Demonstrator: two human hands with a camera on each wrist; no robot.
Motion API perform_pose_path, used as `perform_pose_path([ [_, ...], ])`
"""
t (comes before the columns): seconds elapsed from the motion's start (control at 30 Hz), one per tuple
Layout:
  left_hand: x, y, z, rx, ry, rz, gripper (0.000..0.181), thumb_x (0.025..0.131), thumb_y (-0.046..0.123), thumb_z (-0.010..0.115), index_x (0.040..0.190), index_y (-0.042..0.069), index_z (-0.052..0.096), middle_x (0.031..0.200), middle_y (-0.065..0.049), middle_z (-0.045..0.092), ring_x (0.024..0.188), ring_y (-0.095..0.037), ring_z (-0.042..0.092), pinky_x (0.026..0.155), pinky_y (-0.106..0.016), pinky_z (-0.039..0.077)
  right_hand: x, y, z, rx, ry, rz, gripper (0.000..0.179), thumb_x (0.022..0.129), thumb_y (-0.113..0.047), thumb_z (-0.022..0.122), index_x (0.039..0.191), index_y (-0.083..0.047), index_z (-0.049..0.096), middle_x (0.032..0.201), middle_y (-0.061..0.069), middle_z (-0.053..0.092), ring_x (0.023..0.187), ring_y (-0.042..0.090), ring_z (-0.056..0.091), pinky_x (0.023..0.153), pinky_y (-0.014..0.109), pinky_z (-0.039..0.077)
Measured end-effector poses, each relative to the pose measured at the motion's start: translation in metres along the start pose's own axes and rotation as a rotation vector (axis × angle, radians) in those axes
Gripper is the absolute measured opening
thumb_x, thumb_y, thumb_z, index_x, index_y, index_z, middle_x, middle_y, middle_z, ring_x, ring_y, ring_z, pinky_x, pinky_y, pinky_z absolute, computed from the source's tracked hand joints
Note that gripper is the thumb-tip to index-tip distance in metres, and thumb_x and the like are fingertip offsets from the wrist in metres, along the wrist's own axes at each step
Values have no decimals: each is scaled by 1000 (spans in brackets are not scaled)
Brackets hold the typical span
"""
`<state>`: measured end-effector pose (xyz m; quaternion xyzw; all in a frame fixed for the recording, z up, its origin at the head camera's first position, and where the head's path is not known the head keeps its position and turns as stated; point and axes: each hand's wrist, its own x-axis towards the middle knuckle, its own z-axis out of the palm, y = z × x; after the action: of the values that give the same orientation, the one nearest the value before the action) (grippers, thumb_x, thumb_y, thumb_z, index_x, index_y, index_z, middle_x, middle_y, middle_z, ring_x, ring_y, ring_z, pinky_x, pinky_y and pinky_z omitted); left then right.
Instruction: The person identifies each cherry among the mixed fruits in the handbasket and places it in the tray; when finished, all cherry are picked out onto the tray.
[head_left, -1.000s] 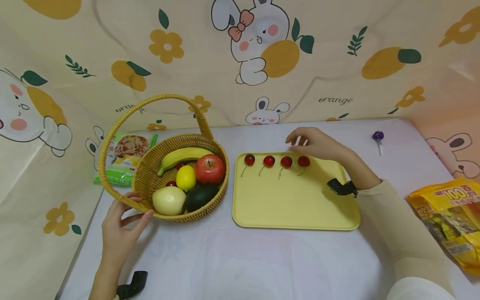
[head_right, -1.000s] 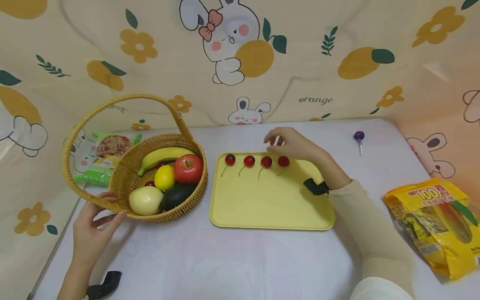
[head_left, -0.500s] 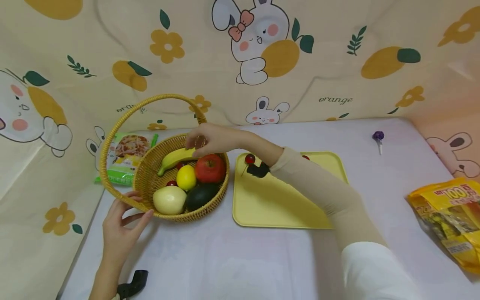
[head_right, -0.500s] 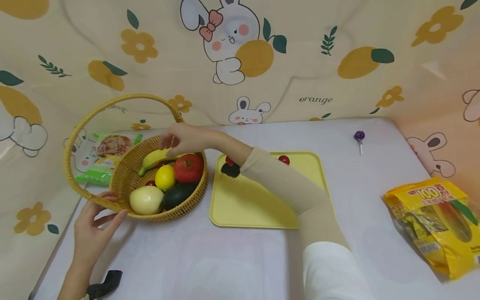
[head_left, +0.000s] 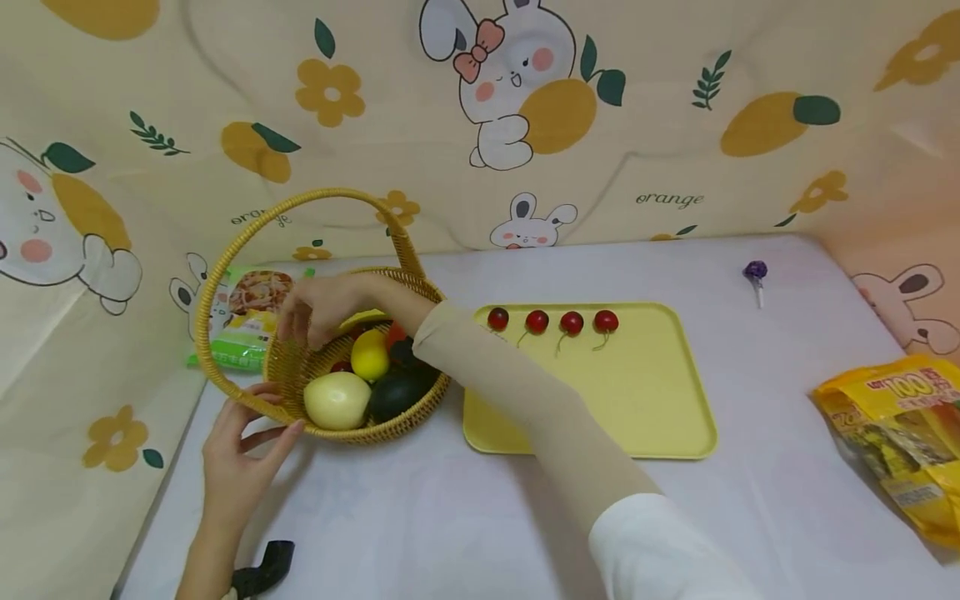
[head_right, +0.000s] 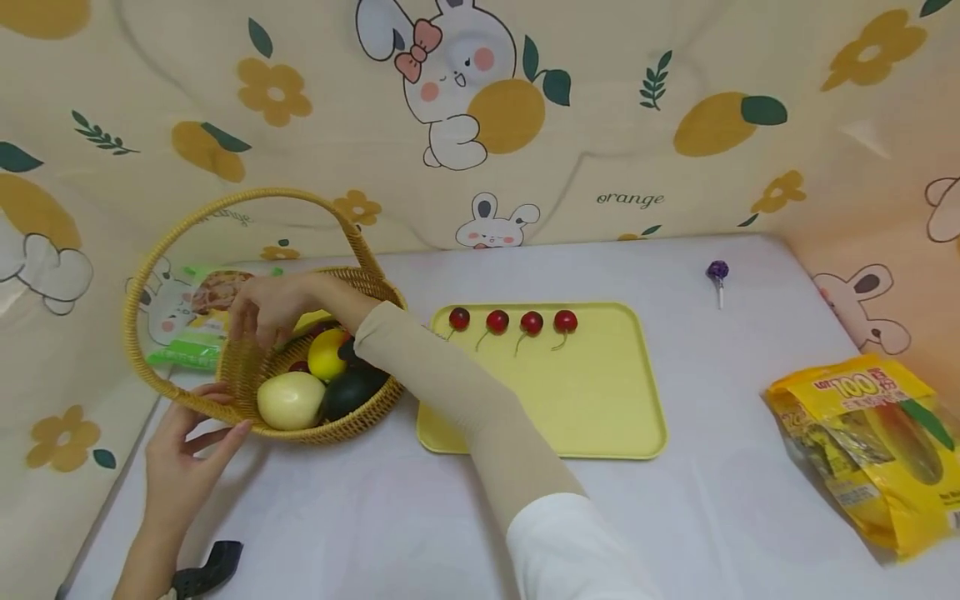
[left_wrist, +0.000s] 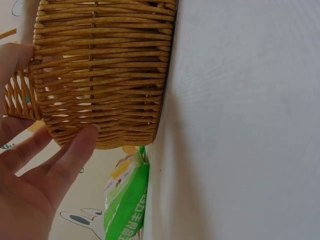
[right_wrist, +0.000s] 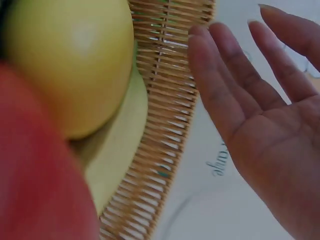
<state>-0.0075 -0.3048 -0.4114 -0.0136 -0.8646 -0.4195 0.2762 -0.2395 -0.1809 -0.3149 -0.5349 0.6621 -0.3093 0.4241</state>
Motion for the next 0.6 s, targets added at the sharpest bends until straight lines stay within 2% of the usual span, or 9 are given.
perform_pose_path([
  [0.17, 3, 18, -1, 3, -6, 12, 44, 70, -23, 75, 110, -16, 59, 121, -29, 54, 101, -2, 59, 73, -13, 56, 20, 8, 3, 21, -144, 129, 41, 88, 9, 62, 128, -2, 64, 119, 18, 63, 83, 17, 54, 72, 36, 47],
  [0.3, 4, 24, -2, 8, -16, -1, 41, 73, -21, 75, 110, -15, 58, 123, -28, 55, 103, -1, 58, 73, -13, 56, 29, 16, 5, -13, -244, 208, 44, 89, 11, 61, 131, -3, 63, 122, 18, 63, 92, 17, 59, 85, 37, 51],
  [0.4, 5, 24, -3, 10, -20, -4, 41, 74, -19, 75, 111, -15, 59, 124, -28, 55, 104, -1, 58, 74, -12, 56, 33, 21, 6, -32, -271, 236, 47, 89, 14, 59, 133, -3, 62, 121, 16, 64, 100, 19, 61, 91, 35, 54],
  [0.6, 4, 22, -2, 5, -17, -1, 42, 73, -20, 75, 112, -15, 59, 126, -28, 55, 104, -1, 57, 74, -13, 56, 32, 28, 4, -19, -279, 261, 48, 88, 19, 55, 131, -1, 61, 123, 16, 64, 102, 19, 62, 83, 29, 55],
])
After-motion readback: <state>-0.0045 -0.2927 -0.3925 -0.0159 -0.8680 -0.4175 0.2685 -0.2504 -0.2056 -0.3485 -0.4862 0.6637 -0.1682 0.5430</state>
